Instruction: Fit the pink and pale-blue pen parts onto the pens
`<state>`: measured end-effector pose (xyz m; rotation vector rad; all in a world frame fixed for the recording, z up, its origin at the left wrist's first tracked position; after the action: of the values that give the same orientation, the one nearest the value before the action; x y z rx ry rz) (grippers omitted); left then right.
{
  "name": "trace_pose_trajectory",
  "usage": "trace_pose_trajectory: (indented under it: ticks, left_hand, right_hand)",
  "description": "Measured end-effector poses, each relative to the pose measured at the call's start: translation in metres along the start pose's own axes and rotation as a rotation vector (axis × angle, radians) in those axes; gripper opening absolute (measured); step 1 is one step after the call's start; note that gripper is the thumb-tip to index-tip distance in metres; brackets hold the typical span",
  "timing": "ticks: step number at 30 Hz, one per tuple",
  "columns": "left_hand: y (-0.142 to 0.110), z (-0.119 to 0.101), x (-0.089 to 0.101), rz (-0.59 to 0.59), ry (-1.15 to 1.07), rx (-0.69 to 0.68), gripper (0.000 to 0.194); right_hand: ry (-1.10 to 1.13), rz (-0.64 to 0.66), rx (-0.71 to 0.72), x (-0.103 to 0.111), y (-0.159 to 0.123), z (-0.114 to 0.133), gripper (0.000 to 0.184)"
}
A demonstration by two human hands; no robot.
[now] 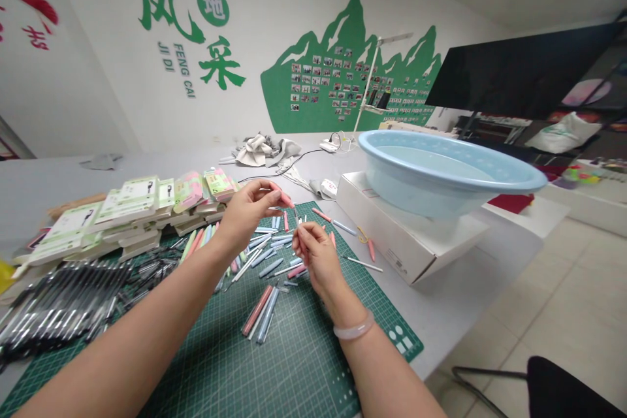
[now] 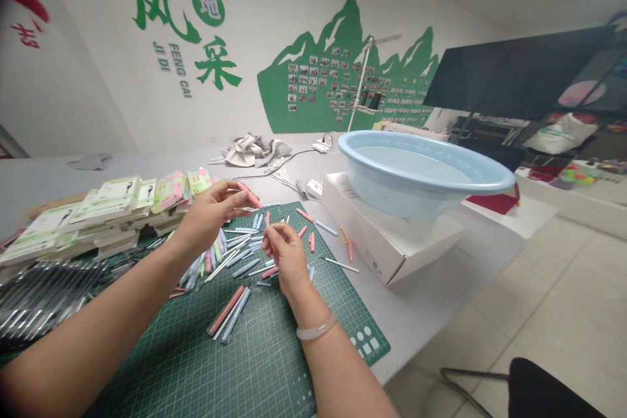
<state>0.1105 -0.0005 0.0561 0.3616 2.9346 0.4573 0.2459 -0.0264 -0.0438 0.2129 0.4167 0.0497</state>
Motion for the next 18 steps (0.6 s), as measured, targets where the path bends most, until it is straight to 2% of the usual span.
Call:
trace_pose_trajectory:
  ticks: [4,9,18]
  left_hand:
    - [0.001,-0.001,-0.003,0.063,0.062,-0.016,0.023]
    - [-0.002,0.006,-0.009,0.201,0.261,-0.051,0.015]
    - [-0.009,0.019,-0.007,0.176,0.259,-0.026,0.014]
  right_hand:
    - [-0.010,-0.004,0.003,0.001,0.001,-0.001,0.019]
    - [-0.021,0.006,0.019,0.001,0.002,-0.001,0.019]
    - [-0.063,-0.003,0.013,-0.004,0.000,-0.002,0.022]
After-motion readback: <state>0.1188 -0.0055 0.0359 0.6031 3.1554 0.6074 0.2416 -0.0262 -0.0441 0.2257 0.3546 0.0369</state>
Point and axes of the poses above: each hand's wrist, its own y-axis towards the middle knuckle, its own x-axis out of the back of the hand, z = x × y, the point moved 2 cm from there along y, towards the middle knuckle, and after that the axes turned 5 degrees about -y, right-handed, at the moved point
